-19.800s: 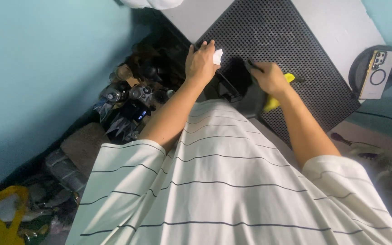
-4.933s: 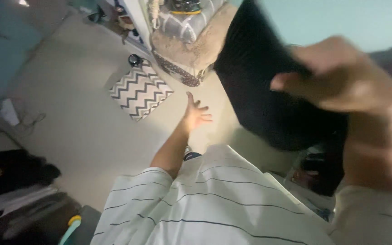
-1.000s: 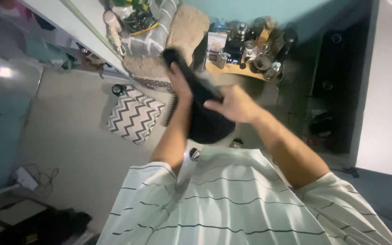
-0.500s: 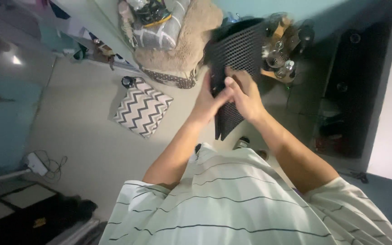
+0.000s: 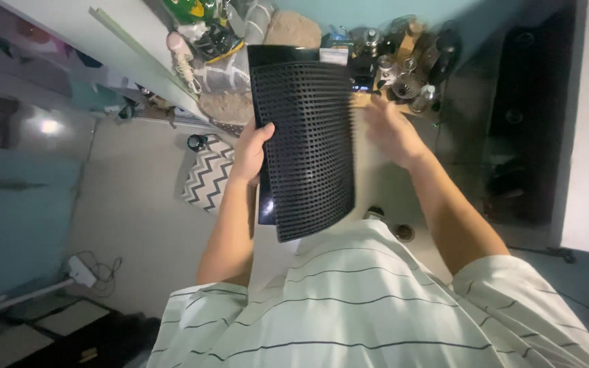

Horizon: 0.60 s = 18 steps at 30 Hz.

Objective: Wiping down a glass jar, a rubber mesh mat, and a wooden rack with paper towels and a cloth.

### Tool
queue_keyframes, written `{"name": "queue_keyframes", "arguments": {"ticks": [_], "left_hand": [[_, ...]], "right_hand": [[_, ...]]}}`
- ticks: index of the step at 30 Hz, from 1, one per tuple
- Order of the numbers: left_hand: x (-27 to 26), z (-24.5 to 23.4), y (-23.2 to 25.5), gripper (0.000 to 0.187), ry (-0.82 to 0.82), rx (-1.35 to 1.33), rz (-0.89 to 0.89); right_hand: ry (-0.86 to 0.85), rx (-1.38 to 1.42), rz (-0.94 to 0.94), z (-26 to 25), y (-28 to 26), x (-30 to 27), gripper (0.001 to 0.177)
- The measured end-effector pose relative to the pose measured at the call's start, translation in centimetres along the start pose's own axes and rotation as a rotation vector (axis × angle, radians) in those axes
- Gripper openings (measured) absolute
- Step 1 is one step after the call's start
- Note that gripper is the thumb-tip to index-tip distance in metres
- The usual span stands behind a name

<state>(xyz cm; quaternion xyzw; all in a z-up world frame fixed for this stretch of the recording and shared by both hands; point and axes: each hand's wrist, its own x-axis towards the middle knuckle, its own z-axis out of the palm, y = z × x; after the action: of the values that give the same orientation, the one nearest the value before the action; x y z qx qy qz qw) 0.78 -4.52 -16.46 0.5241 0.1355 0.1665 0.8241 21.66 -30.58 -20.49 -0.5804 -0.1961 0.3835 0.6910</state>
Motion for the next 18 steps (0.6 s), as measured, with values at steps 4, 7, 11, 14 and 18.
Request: {"name": "queue_keyframes", "arguments": {"ticks": [4, 7, 11, 14, 18], "left_hand": [[2.3, -2.8, -5.0, 0.060, -0.021, 0.160, 0.049], [1.6, -1.0, -6.2, 0.074, 0.183, 0.163, -0.125], [0.8, 1.3, -4.8, 0.083, 0.165, -0.039, -0.270], [0.4, 4.1, -2.4, 0.082, 0.059, 0.189, -0.196], [0.3, 6.9, -3.5, 0.067, -0.007, 0.509, -0.226]], "right_hand": [[-0.129, 0.510, 0.251, -0.5, 1.1, -0.5, 0.094], [-0.155, 0.471, 0.118, -0.9, 2.1, -1.8, 0.079], [0.182, 0.341, 0.131, -1.9, 0.0, -2.2, 0.060], [0.419, 0.336, 0.029, -2.9, -2.3, -2.3, 0.045], [0.596, 0.255, 0.023, -3.6, -6.2, -2.8, 0.033]]}}
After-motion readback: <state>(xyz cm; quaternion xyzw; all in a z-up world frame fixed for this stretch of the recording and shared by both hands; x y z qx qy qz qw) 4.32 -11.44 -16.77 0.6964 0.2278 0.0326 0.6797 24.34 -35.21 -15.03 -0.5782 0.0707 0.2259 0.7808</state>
